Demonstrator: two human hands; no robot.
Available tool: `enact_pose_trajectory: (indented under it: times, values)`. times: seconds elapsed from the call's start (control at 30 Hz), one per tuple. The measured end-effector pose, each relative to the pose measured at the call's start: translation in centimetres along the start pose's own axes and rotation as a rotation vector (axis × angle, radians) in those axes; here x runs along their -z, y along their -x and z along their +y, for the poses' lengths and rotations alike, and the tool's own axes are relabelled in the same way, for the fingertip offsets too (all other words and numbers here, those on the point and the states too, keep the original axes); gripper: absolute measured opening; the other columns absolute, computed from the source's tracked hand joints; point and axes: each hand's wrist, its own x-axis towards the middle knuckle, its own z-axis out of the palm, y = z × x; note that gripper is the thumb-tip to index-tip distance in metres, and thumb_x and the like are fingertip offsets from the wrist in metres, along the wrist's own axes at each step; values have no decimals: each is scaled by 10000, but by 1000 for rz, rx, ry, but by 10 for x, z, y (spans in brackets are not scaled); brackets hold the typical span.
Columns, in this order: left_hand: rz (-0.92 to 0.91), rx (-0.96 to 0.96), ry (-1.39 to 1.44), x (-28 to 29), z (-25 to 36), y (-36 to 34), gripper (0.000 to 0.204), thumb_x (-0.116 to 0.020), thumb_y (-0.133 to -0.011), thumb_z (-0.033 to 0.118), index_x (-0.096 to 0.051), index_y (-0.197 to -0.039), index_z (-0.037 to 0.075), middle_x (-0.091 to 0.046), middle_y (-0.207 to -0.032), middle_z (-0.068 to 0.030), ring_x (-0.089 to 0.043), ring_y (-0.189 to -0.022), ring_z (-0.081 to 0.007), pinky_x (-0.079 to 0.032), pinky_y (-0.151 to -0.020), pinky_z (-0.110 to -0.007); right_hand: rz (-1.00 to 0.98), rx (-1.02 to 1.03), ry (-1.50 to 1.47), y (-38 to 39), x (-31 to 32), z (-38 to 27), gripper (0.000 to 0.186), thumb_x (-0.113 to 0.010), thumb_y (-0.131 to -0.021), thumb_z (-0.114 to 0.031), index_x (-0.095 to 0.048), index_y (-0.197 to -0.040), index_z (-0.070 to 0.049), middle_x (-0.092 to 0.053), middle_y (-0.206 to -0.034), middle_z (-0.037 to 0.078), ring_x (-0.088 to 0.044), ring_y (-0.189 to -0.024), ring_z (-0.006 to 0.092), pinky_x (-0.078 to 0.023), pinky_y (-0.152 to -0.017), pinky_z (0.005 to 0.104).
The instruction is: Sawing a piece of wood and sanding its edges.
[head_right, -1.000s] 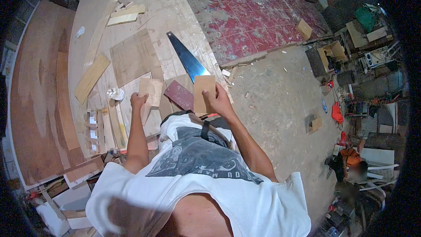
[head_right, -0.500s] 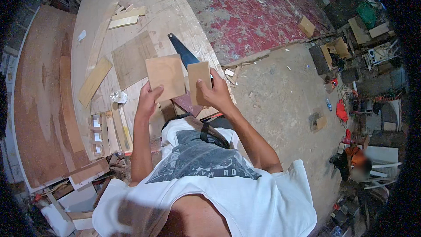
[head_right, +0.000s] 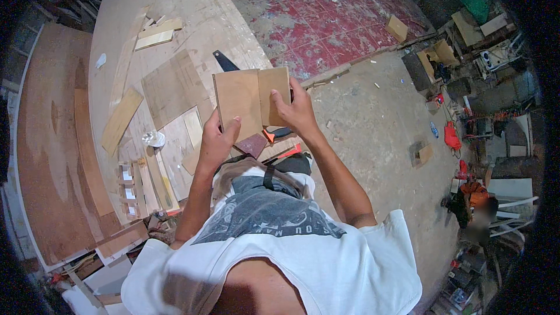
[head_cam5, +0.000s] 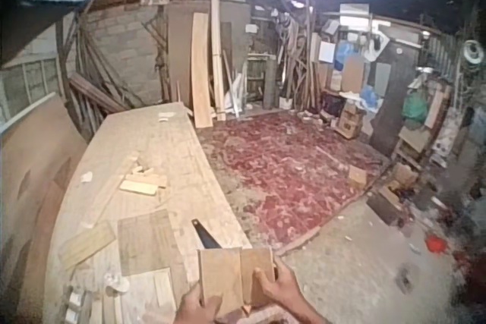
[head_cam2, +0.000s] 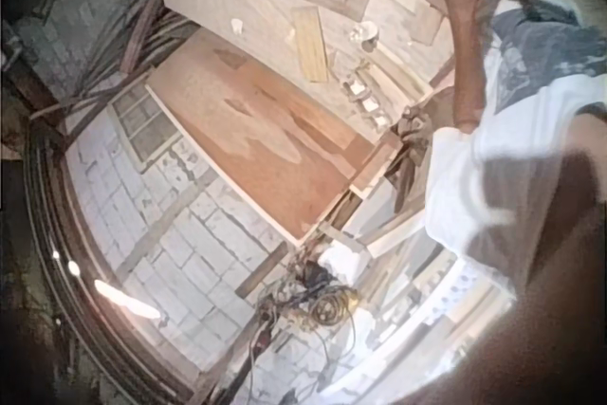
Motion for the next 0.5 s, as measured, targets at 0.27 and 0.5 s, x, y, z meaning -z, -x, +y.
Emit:
enact_pose_trajectory:
  times: [0.27, 0.5]
  values:
    - [-55, -76, -80, 2, 1, 0, 288, -551, -935, 104, -539, -1187, -34, -629, -983, -50, -561, -838, -85, -467, -748, -250, -6, -20, -29, -1, 8, -6, 366, -618, -899, -125, -546, -1234, 3, -659, -1034, 93, -611, -941, 148, -482, -843, 300]
    - [-71, -56, -185, -1, 9, 6, 269, -562, -928, 122, -558, -1152, -27, -621, -820, -22, -537, -700, -68, -449, -621, -250, -11, -68, -143, 0, 7, -17, 368, -615, -905, -115, -535, -1246, -2, -644, -1044, 63, -599, -941, 120, -480, -839, 281]
